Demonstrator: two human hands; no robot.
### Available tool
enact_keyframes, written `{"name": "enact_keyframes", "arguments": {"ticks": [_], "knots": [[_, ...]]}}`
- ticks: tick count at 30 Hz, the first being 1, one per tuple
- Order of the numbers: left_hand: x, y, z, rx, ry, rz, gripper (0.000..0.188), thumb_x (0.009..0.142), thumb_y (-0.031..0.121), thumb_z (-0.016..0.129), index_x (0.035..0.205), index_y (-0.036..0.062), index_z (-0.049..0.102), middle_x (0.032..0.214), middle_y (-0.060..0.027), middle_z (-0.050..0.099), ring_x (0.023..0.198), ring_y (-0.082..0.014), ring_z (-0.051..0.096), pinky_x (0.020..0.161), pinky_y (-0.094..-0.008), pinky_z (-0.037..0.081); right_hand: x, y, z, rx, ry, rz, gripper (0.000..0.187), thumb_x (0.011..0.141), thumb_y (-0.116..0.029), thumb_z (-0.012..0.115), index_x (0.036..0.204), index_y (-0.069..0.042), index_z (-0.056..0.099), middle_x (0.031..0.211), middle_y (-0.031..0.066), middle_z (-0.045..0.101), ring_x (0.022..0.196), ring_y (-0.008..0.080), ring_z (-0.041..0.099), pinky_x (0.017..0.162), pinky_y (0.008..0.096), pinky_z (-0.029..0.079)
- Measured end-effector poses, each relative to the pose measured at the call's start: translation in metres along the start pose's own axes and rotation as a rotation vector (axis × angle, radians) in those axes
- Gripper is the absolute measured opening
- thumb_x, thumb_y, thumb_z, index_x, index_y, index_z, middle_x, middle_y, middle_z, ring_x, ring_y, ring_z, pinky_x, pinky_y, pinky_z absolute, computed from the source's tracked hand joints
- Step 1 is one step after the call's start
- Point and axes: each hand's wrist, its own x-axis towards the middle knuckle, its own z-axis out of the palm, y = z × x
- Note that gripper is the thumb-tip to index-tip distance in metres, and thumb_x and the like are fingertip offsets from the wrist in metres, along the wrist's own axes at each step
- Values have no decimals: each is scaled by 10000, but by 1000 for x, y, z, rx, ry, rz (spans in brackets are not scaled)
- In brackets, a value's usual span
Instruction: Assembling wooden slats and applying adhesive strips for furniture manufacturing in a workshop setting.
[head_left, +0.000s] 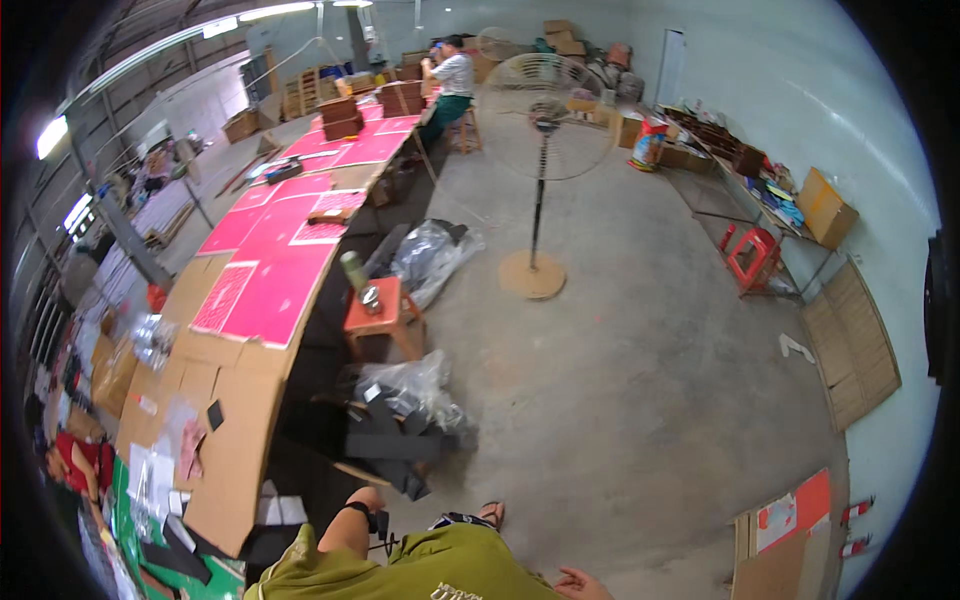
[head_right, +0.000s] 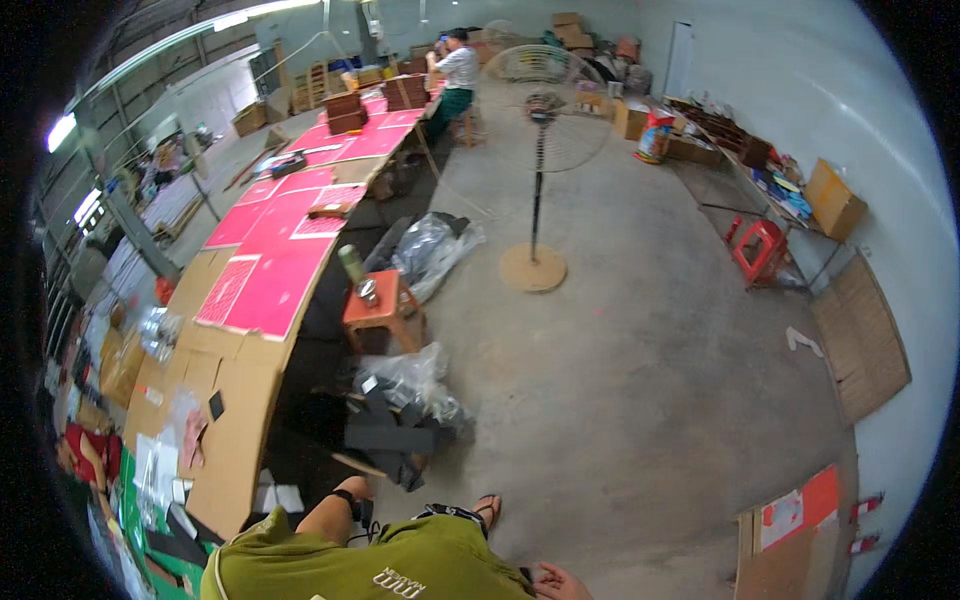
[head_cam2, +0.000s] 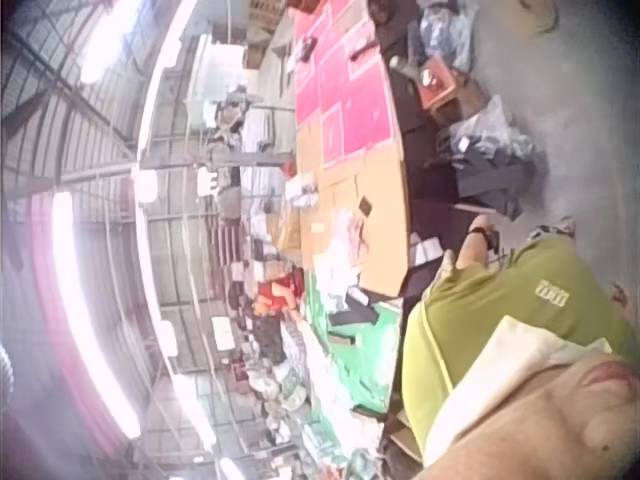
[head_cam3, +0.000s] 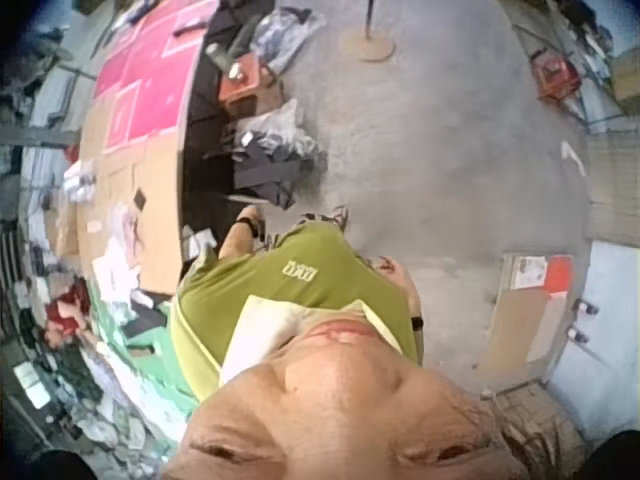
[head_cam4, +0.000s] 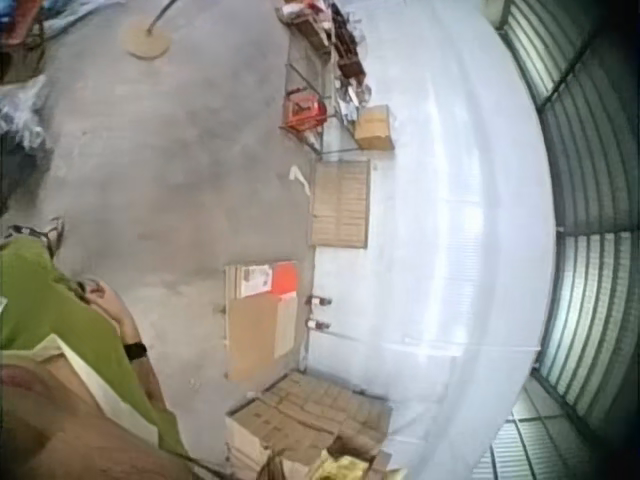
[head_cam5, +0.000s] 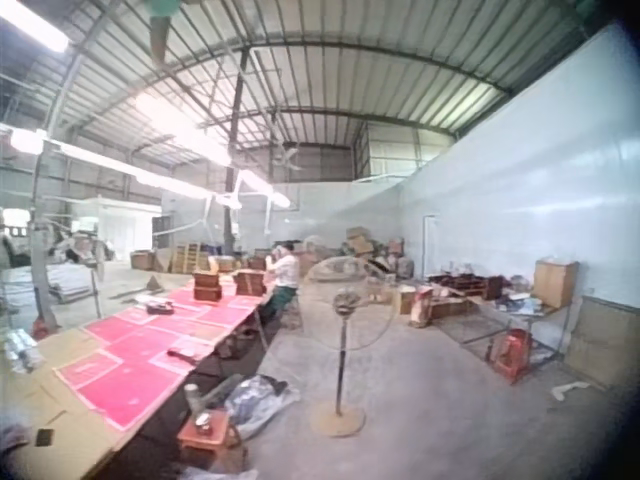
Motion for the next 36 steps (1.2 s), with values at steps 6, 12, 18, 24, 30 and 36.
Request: {"name": "enact_keyframes", "arguments": {"ticks": [6,12,18,24,30,36], "knots": [[23,302,-134,242,184,495,421,853,318,603,1180,53,608,1065,-210,656,1010,-394,608,865,-466,481,57,-2,-141,297,413,74,465,915,-147,618,1339,-12,483,1093,90,634,966,188,613,846,326,506],[48,524,-205,54,346,711,430,860,273,603,1239,73,572,1126,-194,645,1057,-372,601,894,-455,488,207,-51,-228,91,366,156,430,921,-201,595,1292,2,519,1126,120,636,969,204,626,855,344,513],[117,590,-165,207,62,505,507,842,353,615,1301,145,562,1244,-157,610,1153,-345,571,988,-441,452,267,-133,-432,32,536,281,419,927,-254,573,1246,17,555,1158,149,638,973,219,639,864,362,519],[169,549,-163,-140,196,198,507,779,376,646,1203,99,642,1118,-165,674,1057,-346,631,941,-394,487,255,-260,-646,-444,801,-86,371,811,-74,610,1161,48,605,820,115,685,695,206,656,676,375,541],[276,620,-173,197,-118,-166,285,832,257,637,1087,156,714,1178,-98,662,1110,-271,623,943,-418,498,380,-304,-757,-563,617,11,323,861,-149,584,1125,33,625,917,88,680,724,201,658,701,375,542],[336,885,-318,-29,125,221,395,831,358,612,1136,111,648,1172,-157,643,1089,-347,604,900,-467,495,470,-402,-768,-438,423,237,336,847,-166,607,1117,31,631,918,107,688,757,211,668,727,376,544]]}}
